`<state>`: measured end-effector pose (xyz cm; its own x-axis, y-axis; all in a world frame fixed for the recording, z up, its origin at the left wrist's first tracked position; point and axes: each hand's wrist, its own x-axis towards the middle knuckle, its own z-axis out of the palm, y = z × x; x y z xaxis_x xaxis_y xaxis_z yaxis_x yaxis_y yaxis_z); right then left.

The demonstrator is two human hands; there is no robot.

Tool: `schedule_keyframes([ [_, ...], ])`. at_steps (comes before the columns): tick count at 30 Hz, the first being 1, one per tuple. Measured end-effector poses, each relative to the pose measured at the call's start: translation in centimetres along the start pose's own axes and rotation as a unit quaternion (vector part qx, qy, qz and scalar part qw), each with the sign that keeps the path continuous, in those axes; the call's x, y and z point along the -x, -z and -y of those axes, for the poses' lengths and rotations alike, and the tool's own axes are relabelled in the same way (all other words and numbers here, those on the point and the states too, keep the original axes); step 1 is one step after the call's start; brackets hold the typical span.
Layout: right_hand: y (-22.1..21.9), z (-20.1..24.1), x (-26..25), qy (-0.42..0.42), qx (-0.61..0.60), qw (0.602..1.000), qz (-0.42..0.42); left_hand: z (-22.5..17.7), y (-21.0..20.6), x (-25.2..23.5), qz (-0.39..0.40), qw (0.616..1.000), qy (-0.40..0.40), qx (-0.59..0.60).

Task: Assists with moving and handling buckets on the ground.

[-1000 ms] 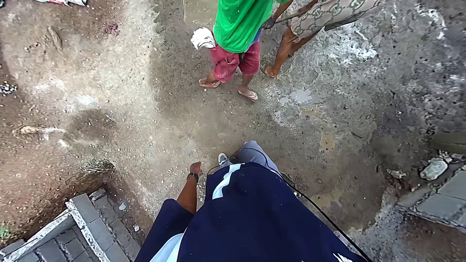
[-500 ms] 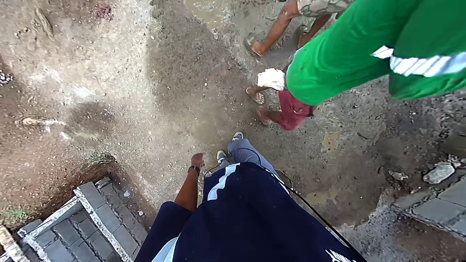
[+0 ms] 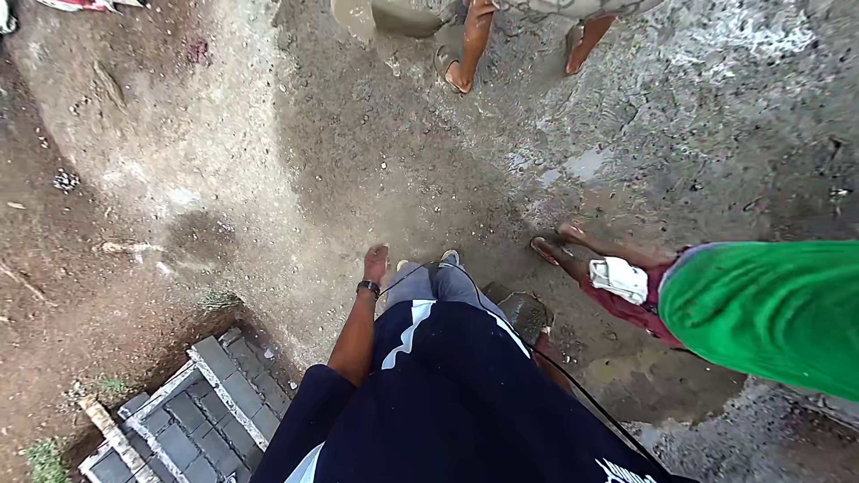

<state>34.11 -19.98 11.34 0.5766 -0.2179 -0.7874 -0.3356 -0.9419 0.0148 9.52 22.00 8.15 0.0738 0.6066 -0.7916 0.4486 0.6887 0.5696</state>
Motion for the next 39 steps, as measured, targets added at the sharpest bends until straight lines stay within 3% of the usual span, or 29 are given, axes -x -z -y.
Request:
schedule_keyframes([
  [5, -0.1, 4.7, -2.6, -0.008, -0.032, 0.999, -0.002, -4.8, 0.8, -1.0, 0.004, 0.997, -0.068, 0.019],
  [10, -1.0, 11.5, -4.8, 0.007, -0.01, 1.0, -0.016, -9.2, 2.0, -4.4, 0.001, 0.996, -0.084, 0.006],
  [15, -0.9, 21.7, -3.4, 0.032, 0.041, 0.999, -0.012, -14.7, 3.1, -11.0, 0.022, 0.994, -0.084, -0.066],
  [22, -3.3, 34.6, -4.9, 0.05, -0.039, 0.998, -0.03, -22.8, 5.7, -21.0, 0.062, 0.986, -0.058, -0.142],
  [30, -6.2, 54.2, -2.1, 0.124, 0.031, 0.992, -0.018, -30.6, 9.5, -26.1, 0.07, 0.982, -0.041, -0.173],
  [36, -8.9, 68.2, -0.8, 0.205, 0.104, 0.973, 0.013, -33.6, 10.8, -28.7, 0.049, 0.986, -0.032, -0.156],
  [39, -10.5, 73.5, -1.5, 0.247, 0.083, 0.965, 0.028, -35.5, 10.6, -29.6, 0.031, 0.991, -0.025, -0.128],
])
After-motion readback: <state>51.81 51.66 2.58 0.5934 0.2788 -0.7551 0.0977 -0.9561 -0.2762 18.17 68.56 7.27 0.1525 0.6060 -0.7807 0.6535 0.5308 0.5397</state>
